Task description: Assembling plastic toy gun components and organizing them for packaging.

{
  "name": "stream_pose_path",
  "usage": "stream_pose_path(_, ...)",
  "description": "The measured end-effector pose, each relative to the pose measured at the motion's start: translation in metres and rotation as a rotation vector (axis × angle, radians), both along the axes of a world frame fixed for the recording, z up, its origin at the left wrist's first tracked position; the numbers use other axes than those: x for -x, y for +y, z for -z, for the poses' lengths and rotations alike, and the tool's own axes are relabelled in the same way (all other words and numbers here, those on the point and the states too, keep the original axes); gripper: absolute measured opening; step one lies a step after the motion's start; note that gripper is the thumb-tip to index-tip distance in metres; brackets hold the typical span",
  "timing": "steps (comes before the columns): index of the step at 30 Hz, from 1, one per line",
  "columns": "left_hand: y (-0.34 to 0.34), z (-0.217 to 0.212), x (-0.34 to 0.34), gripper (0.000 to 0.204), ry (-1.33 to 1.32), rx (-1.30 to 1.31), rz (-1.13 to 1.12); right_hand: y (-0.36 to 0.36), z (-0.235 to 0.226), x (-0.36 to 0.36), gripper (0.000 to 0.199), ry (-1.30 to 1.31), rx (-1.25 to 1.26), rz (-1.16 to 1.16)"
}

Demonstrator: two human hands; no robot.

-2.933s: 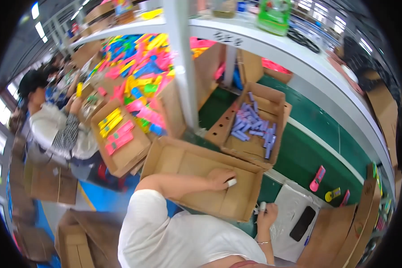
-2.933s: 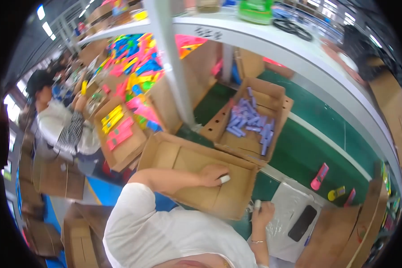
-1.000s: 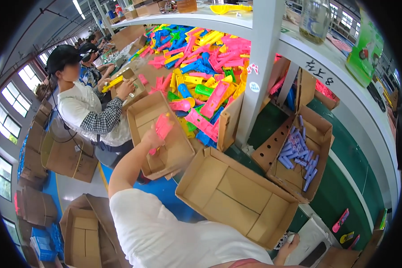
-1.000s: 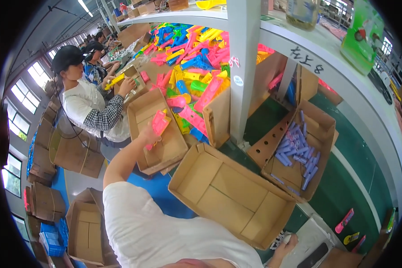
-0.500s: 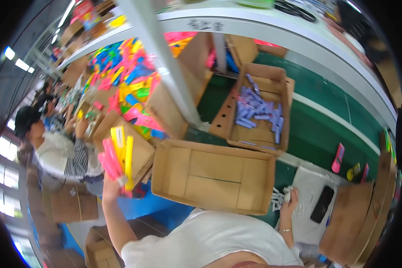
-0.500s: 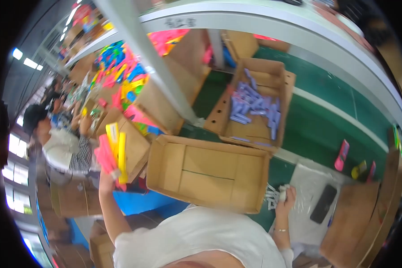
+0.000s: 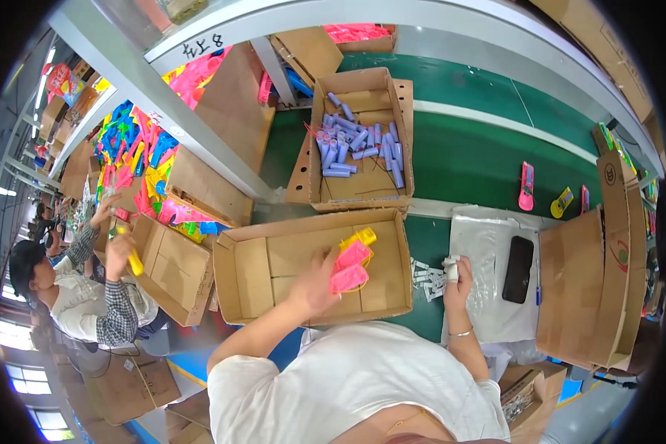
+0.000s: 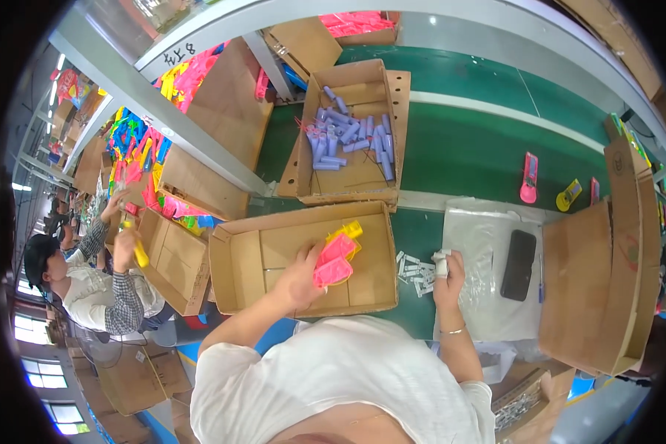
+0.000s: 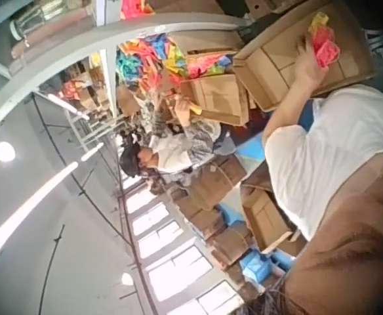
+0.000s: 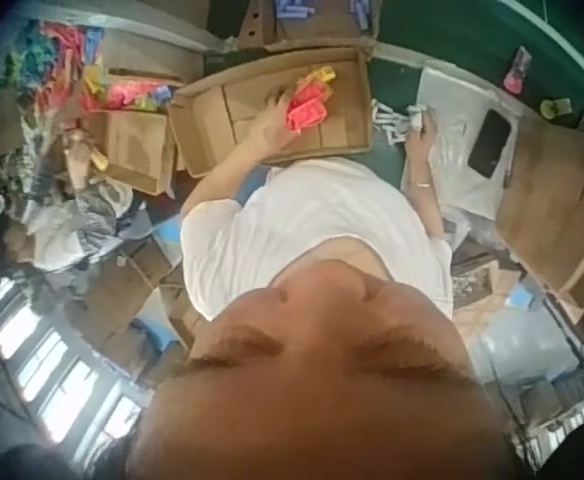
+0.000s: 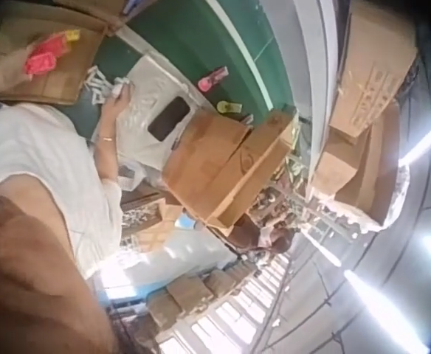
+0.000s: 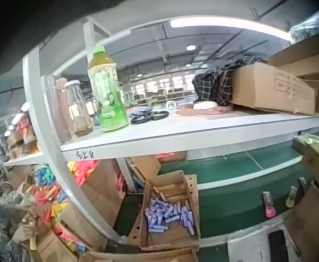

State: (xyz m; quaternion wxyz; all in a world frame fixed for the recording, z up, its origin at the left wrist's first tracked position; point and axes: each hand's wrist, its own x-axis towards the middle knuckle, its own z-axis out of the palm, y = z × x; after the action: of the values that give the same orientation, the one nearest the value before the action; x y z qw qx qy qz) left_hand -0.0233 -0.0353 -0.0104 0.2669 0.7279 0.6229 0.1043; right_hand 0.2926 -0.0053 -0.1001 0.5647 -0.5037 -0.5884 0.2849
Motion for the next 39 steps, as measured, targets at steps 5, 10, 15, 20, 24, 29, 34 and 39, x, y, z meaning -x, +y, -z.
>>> stream_pose_path(5,0.004,-0.012,0.002,0.069,0.072,-0.202,-0.014,-0.003,-0.003,-0.008,0.017,-0.037,-0.027,0.037)
stream_pose_path(10,0.02,-0.063,0.006,0.057,-0.583,0.343,-0.289,0.012,-0.041,0.006,0.018,-0.261,-0.148,0.237)
stream_pose_path(15,0.04,-0.047,-0.022,0.068,-1.011,0.324,-0.193,0.029,-0.104,0.04,0.017,-0.02,0.129,-0.178)
stream_pose_path(20,0.057,-0.046,-0.031,0.069,-1.389,0.614,-0.126,0.048,-0.141,0.099,0.015,-0.114,0.239,-0.357)
stream_pose_path(24,0.056,-0.042,-0.032,0.069,-1.196,0.484,-0.171,0.059,-0.156,0.123,0.018,-0.357,0.346,-0.312)
stream_pose_path(29,0.058,-0.024,-0.028,0.059,-0.897,0.029,0.031,0.071,-0.153,0.135,0.024,-0.653,0.24,-0.244)
stream_pose_path(34,0.063,-0.028,-0.022,0.059,-1.384,0.375,-0.409,0.064,-0.159,0.141,0.021,-0.564,0.137,-0.427)
stream_pose_path(39,0.063,-0.036,-0.017,0.054,-1.625,0.538,-0.574,0.049,-0.146,0.151,0.019,-0.742,-0.017,-0.542)
